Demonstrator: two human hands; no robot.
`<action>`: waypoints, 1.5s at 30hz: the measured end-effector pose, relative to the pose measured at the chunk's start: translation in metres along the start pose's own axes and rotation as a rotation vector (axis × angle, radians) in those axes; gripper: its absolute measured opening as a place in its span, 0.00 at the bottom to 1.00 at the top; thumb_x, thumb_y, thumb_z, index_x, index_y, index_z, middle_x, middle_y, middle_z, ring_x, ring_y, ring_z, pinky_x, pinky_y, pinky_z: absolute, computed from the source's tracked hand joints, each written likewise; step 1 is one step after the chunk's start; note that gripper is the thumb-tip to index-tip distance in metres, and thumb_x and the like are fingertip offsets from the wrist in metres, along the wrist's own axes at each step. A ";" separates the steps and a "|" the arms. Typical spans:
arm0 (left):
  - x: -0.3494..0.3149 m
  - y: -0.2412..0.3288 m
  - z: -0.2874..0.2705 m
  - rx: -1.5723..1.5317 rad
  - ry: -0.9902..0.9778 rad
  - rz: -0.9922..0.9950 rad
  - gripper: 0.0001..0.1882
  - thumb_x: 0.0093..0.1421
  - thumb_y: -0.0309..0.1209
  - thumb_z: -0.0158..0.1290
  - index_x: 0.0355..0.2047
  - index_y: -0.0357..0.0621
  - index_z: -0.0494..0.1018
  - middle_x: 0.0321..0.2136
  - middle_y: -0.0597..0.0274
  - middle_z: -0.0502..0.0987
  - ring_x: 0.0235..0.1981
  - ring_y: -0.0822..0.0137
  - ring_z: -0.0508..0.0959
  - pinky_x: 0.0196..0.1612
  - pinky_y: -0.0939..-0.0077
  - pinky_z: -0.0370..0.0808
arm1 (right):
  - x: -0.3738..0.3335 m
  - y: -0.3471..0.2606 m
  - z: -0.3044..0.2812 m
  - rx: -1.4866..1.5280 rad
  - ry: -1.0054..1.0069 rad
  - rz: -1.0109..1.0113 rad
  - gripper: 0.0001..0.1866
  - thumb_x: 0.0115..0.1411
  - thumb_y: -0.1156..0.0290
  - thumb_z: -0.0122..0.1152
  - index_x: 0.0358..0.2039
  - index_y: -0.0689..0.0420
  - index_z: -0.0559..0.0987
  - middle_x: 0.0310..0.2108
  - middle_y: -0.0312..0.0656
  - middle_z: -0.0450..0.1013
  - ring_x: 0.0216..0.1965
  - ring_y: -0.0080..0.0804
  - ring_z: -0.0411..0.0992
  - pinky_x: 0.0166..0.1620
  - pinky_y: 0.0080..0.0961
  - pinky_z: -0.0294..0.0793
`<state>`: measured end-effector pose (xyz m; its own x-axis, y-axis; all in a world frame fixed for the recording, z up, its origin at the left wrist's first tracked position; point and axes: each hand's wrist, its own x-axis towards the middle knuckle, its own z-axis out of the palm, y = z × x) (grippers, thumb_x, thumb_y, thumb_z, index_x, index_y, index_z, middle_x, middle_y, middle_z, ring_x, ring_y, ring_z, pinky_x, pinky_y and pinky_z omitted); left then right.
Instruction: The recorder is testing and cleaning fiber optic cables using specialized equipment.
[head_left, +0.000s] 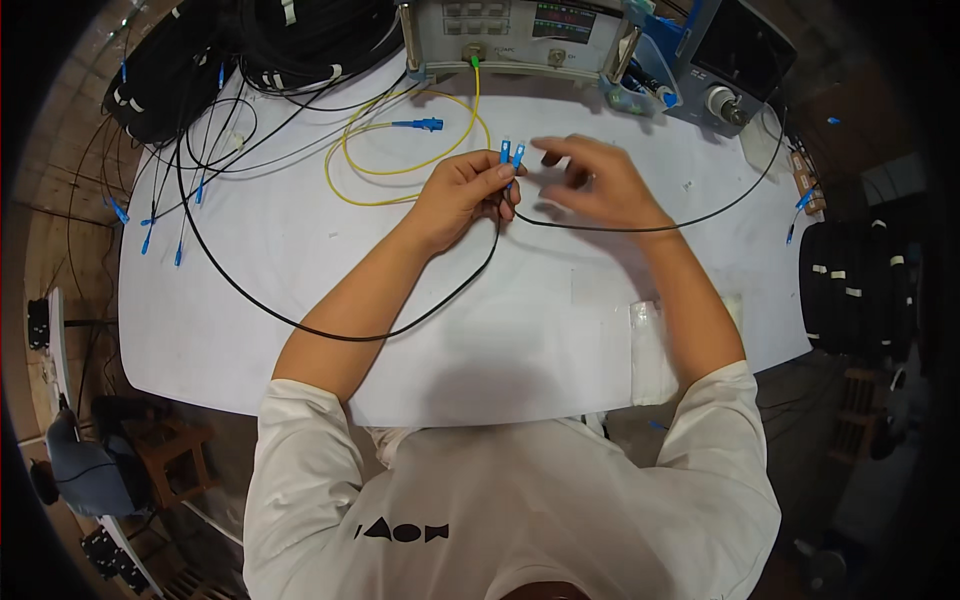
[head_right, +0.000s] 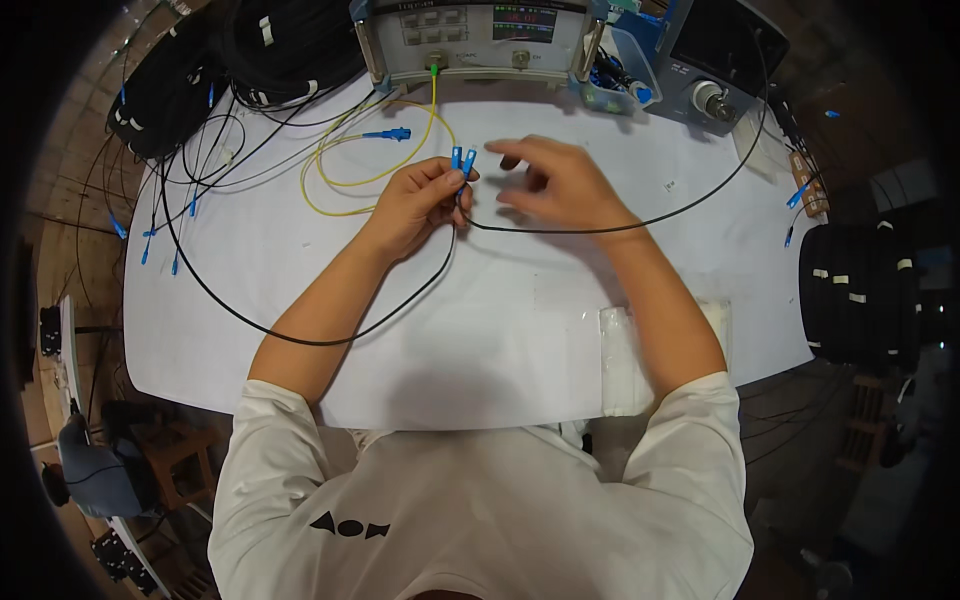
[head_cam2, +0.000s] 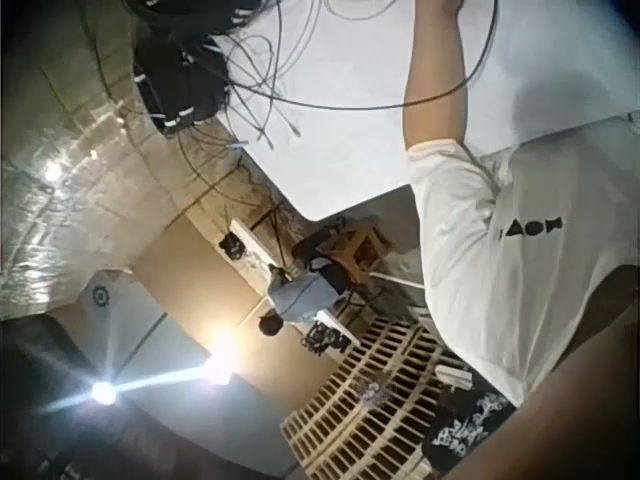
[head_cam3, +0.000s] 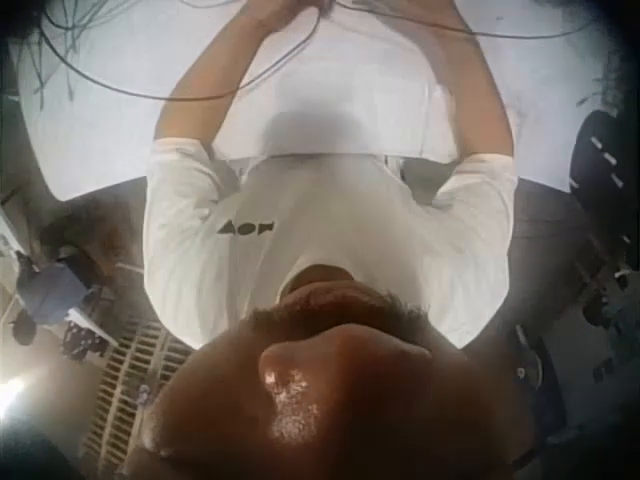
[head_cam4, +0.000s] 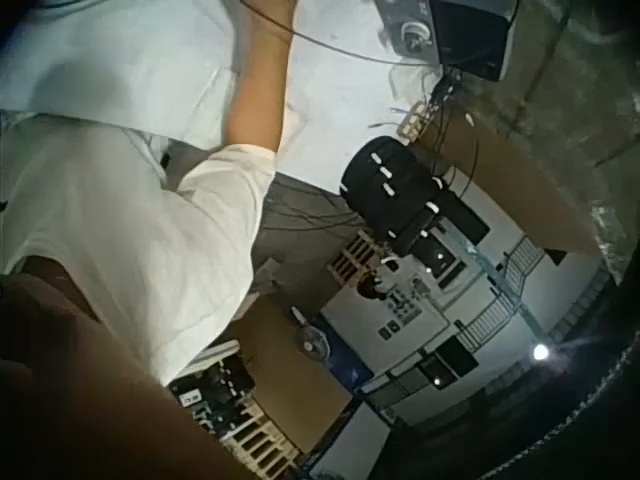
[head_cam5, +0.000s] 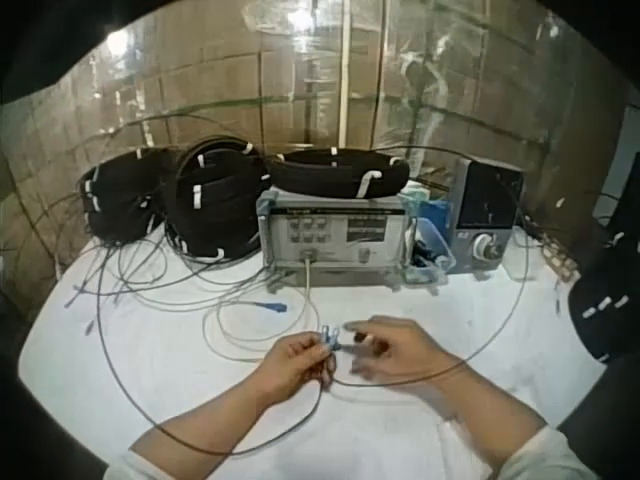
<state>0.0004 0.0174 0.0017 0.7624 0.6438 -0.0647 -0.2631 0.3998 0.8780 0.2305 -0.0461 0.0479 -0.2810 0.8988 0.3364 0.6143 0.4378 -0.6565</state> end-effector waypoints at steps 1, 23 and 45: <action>-0.001 0.000 0.000 -0.018 0.011 0.008 0.11 0.69 0.34 0.50 0.43 0.38 0.73 0.28 0.63 0.77 0.26 0.73 0.77 0.32 0.79 0.76 | 0.000 -0.010 0.006 0.013 -0.035 0.005 0.28 0.50 0.70 0.74 0.53 0.50 0.78 0.36 0.36 0.76 0.25 0.24 0.70 0.31 0.22 0.73; 0.001 -0.013 0.009 0.014 0.114 0.168 0.12 0.66 0.34 0.55 0.43 0.36 0.78 0.33 0.65 0.80 0.34 0.75 0.78 0.39 0.80 0.75 | -0.013 -0.052 0.048 -0.042 0.284 0.290 0.09 0.58 0.67 0.66 0.35 0.59 0.82 0.28 0.44 0.78 0.29 0.37 0.77 0.33 0.28 0.75; 0.010 -0.005 0.011 0.088 0.135 0.201 0.21 0.67 0.38 0.53 0.53 0.34 0.73 0.37 0.62 0.79 0.40 0.71 0.78 0.44 0.74 0.78 | -0.023 -0.027 0.045 0.176 0.252 0.386 0.10 0.62 0.68 0.60 0.37 0.62 0.79 0.28 0.39 0.77 0.29 0.26 0.73 0.34 0.22 0.72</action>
<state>0.0156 0.0149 0.0018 0.6128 0.7881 0.0581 -0.3445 0.2002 0.9172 0.1874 -0.0771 0.0273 0.1426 0.9723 0.1849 0.4985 0.0908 -0.8621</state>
